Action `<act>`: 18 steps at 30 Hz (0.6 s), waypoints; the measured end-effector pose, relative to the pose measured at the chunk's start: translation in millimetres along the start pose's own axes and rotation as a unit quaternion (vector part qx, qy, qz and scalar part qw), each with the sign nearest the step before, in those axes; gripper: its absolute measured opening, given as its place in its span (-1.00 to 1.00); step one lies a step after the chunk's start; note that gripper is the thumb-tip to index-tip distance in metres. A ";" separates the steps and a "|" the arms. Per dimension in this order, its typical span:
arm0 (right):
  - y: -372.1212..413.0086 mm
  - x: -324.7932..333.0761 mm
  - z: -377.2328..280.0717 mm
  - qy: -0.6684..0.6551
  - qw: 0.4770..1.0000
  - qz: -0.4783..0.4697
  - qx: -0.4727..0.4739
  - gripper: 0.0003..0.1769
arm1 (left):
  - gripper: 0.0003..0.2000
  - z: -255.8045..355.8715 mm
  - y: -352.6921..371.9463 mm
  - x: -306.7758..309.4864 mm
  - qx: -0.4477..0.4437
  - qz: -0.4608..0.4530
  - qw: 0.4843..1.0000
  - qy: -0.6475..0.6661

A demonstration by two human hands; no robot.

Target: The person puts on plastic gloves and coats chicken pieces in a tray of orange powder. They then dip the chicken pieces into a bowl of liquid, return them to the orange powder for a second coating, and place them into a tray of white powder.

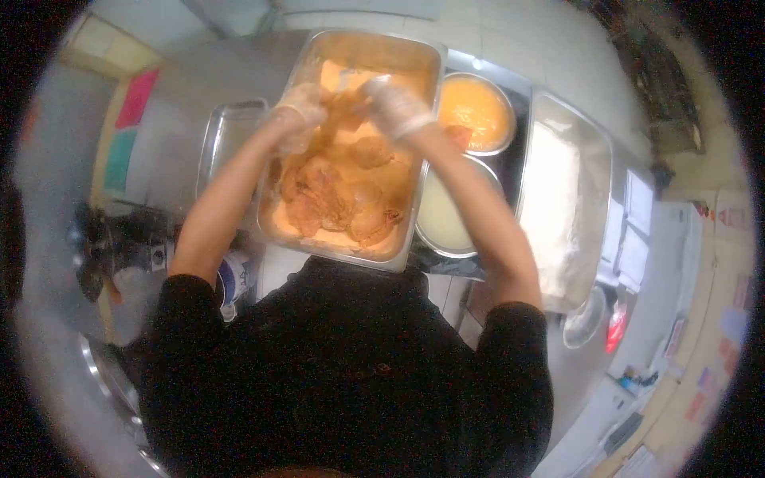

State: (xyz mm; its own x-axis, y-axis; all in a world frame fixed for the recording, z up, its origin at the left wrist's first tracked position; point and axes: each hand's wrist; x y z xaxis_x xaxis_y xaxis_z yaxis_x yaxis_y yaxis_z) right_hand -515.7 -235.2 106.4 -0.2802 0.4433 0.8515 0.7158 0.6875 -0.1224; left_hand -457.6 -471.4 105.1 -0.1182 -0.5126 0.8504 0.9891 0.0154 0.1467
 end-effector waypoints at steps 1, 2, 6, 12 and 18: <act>4.1 -28.4 -0.9 0.050 0.998 -0.031 0.028 -0.61 | -0.70 -15.8 0.5 -7.4 0.016 -0.044 0.998 -0.048; 4.4 -45.4 -9.1 0.100 0.992 -0.060 0.055 -0.63 | -0.69 -21.8 0.0 -8.5 0.030 -0.085 0.991 -0.100; 15.7 -43.7 -72.6 0.045 0.966 -0.245 -0.071 -0.58 | -0.61 -5.0 47.9 32.5 0.018 -0.140 0.975 -0.171; 58.8 30.3 -122.9 -0.026 0.981 -0.175 -0.073 -0.39 | -0.48 9.6 112.6 82.7 0.077 0.013 0.994 0.072; 124.0 59.7 3.6 0.119 0.873 0.045 -0.470 -0.32 | -0.48 -3.2 151.9 88.9 0.089 0.045 0.946 0.309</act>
Point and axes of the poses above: each hand's wrist, its own y-axis away from the middle knuckle, its own x-axis out of the back of the hand, z = x × y, and after that the axes turned 2 degrees about z, right-handed
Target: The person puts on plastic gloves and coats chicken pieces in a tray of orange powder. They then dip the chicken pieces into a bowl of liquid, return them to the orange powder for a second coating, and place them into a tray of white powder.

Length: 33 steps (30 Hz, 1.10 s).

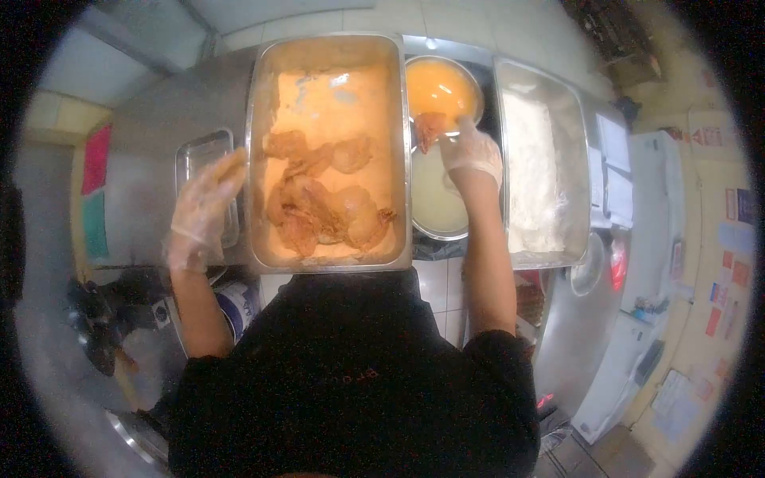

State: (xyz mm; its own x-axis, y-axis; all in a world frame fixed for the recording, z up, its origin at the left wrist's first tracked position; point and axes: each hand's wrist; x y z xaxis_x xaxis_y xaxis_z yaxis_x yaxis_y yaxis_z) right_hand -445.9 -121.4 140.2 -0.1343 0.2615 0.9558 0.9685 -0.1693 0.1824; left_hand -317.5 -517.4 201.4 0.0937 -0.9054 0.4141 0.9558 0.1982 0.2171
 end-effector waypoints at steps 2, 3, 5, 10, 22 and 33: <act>3.8 -20.4 -2.6 0.017 1.000 0.005 -0.009 -0.30 | -0.52 -12.7 6.1 -2.2 -0.001 -0.013 0.998 0.064; 7.0 -29.3 -6.4 0.031 0.999 0.007 -0.019 -0.28 | -0.52 -16.4 6.5 -4.7 -0.001 -0.015 0.998 0.065; 4.8 -45.1 -22.7 0.044 0.999 0.024 -0.016 -0.28 | -0.57 -21.9 6.5 -10.9 0.014 -0.040 0.993 0.112; -41.5 -90.4 -26.0 0.031 0.997 0.055 -0.046 -0.50 | -0.61 -32.4 7.7 -18.0 0.036 -0.045 0.987 0.152; -99.0 -19.4 -8.7 0.018 0.998 0.051 -0.025 -0.32 | -0.60 -59.8 7.1 -7.4 0.040 -0.050 0.983 0.170; -43.3 32.1 -81.2 -0.015 0.994 0.032 0.106 -0.33 | -0.58 -63.8 5.2 4.2 0.044 -0.067 0.993 0.091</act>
Point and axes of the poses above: each hand's wrist, its own y-axis away from the middle knuckle, its own x-axis out of the back of the hand, z = x × y, and after that the axes turned 2 degrees about z, right-handed
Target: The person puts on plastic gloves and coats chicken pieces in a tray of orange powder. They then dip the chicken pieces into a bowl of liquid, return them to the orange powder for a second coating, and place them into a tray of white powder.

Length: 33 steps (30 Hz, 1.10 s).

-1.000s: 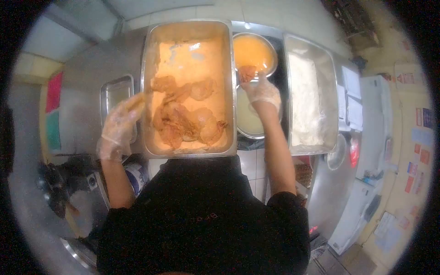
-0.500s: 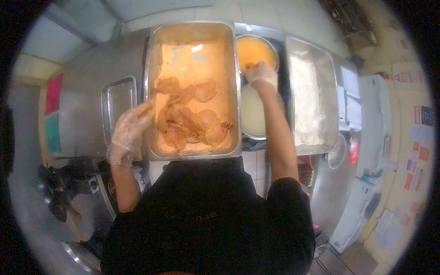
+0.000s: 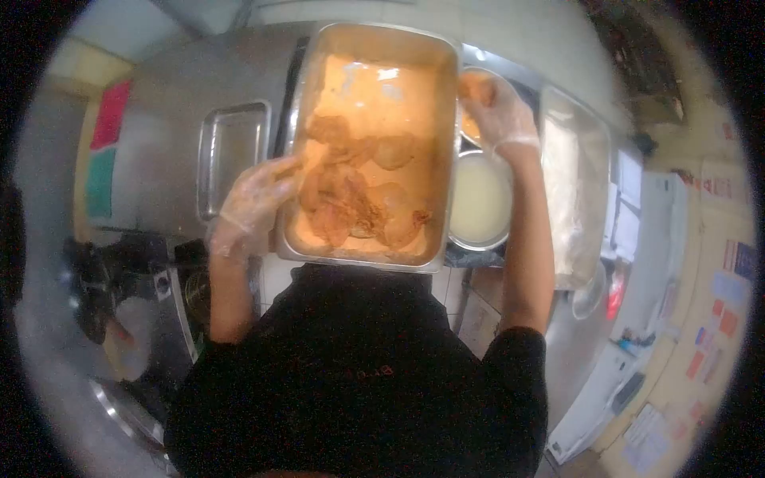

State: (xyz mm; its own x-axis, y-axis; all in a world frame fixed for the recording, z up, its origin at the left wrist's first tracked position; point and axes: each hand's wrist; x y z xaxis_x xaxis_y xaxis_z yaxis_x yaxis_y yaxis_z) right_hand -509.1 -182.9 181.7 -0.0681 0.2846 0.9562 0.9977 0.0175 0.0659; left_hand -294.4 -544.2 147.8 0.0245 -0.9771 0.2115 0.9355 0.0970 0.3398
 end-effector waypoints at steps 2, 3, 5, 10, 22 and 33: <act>42.7 3.4 -53.1 -0.098 0.989 -0.108 0.030 -0.37 | -0.57 -12.8 0.5 7.1 -0.008 -0.008 1.000 0.013; 53.7 -8.1 -55.8 -0.060 0.977 -0.178 0.098 -0.31 | -0.57 -18.1 -1.5 8.6 -0.020 -0.024 0.999 0.029; 77.2 -41.1 -43.6 -0.105 0.956 -0.195 0.191 -0.19 | -0.56 -26.7 -1.6 7.7 0.002 -0.025 0.995 0.099; 106.5 -79.6 -46.2 -0.427 0.869 -0.235 0.088 0.01 | -0.55 -29.3 -3.1 3.0 0.011 0.010 0.996 0.087; 140.3 -143.2 -99.2 -0.933 0.336 -0.098 -0.087 -0.04 | -0.76 -2.1 -21.5 -89.3 -0.393 -0.041 0.905 -0.158; 138.4 -159.2 -96.2 -0.678 0.724 0.050 -0.121 0.26 | -0.57 -7.3 -48.5 -81.0 -0.288 0.000 0.944 -0.159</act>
State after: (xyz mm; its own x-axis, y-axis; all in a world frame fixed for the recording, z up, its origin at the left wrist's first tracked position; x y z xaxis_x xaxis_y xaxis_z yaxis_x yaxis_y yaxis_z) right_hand -360.4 -318.0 66.0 0.2323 0.9545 -0.1870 0.9566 -0.1894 0.2214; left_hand -339.1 -471.1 107.5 0.0023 -0.8622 0.5065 0.9742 -0.1123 -0.1956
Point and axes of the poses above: each hand's wrist, its own y-axis away from the middle knuckle, its own x-axis out of the back of the hand, z = x × y, and after that the axes turned 2 degrees about z, right-handed
